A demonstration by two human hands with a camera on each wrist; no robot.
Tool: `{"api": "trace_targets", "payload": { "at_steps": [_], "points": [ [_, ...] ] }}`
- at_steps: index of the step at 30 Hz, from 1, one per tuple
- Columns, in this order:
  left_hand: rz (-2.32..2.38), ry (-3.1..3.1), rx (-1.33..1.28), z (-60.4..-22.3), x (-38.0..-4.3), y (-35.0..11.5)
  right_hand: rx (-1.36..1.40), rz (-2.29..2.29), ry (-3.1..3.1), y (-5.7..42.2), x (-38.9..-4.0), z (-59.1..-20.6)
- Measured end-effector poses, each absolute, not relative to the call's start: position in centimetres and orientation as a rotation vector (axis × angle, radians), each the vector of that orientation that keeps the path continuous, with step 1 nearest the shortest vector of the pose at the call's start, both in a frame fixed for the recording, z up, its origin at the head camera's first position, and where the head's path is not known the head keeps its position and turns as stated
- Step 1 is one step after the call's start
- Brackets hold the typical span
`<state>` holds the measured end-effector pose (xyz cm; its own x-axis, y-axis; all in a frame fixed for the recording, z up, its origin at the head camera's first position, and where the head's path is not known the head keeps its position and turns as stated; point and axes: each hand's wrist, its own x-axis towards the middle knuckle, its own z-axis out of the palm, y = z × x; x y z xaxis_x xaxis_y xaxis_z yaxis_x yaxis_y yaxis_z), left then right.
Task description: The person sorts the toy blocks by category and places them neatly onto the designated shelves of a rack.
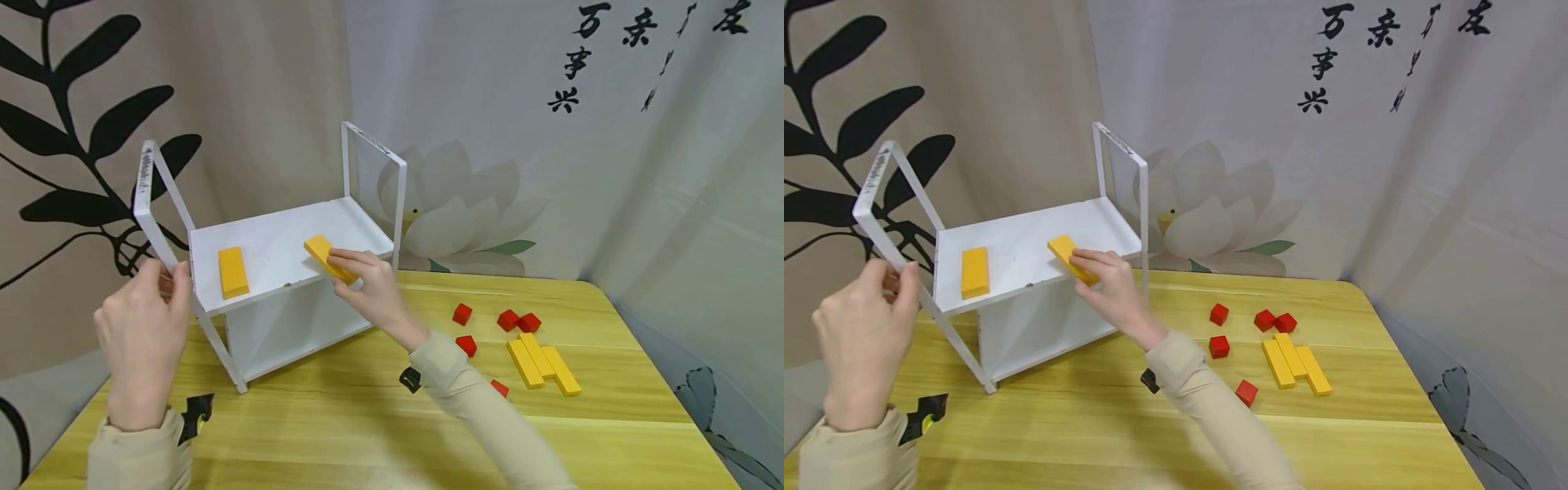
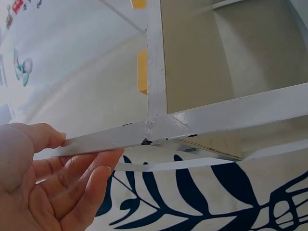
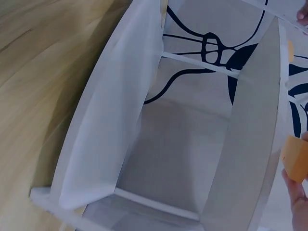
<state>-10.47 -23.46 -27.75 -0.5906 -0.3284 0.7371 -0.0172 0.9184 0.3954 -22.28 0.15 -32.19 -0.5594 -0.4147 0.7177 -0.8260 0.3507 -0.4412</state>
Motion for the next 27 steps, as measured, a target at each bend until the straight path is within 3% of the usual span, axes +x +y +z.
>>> {"api": "trace_targets", "payload": {
  "at_steps": [27],
  "points": [
    [-0.446, -2.146, 0.235, -27.9, -10.6, -23.4, 0.975, 0.891, -2.45, -8.0, -21.6, -29.5]
  ]
}}
